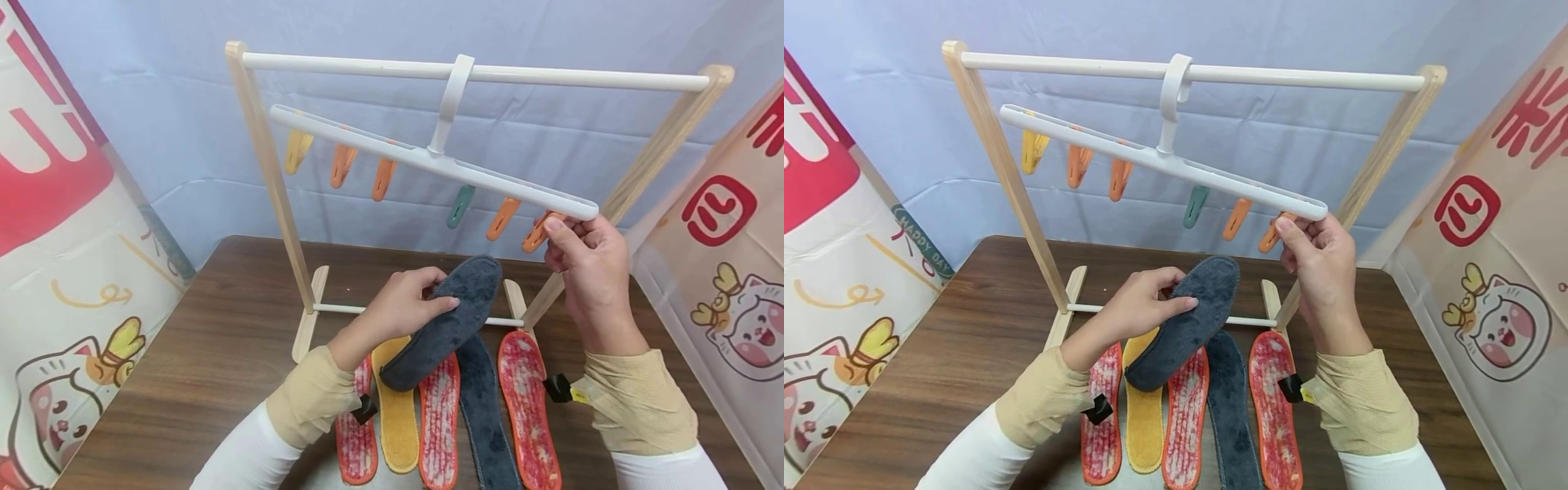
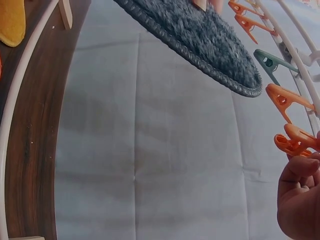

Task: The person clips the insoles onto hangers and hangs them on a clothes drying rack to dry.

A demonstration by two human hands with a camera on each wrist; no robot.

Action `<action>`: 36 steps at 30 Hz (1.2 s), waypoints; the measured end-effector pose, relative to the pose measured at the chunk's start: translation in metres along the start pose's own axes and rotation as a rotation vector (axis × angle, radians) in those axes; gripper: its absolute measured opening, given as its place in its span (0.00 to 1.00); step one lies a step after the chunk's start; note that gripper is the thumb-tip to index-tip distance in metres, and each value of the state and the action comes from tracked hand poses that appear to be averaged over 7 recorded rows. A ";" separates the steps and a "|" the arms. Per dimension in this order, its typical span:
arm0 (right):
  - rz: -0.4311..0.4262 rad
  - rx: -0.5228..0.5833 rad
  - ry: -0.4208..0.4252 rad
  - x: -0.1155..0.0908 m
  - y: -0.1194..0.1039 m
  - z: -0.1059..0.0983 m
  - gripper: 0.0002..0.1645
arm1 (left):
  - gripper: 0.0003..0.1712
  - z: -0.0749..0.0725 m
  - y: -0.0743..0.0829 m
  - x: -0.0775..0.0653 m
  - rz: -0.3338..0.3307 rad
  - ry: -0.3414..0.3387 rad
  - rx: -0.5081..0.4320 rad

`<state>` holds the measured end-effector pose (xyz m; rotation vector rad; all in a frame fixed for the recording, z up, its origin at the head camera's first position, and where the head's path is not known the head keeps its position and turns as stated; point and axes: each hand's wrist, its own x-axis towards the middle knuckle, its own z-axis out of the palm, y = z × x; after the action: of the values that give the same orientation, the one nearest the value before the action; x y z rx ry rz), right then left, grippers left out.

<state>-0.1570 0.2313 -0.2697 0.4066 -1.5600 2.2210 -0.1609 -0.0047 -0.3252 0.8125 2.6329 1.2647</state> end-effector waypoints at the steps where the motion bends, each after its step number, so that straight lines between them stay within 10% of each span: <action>1: 0.002 0.006 -0.003 0.000 0.000 0.000 0.09 | 0.11 0.000 0.001 0.000 0.002 -0.001 -0.004; 36: 0.016 0.018 -0.068 0.000 -0.003 -0.002 0.10 | 0.13 0.015 0.014 0.021 0.065 -0.001 -0.068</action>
<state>-0.1557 0.2342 -0.2676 0.4815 -1.5844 2.2562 -0.1684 0.0237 -0.3218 0.8938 2.5669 1.3609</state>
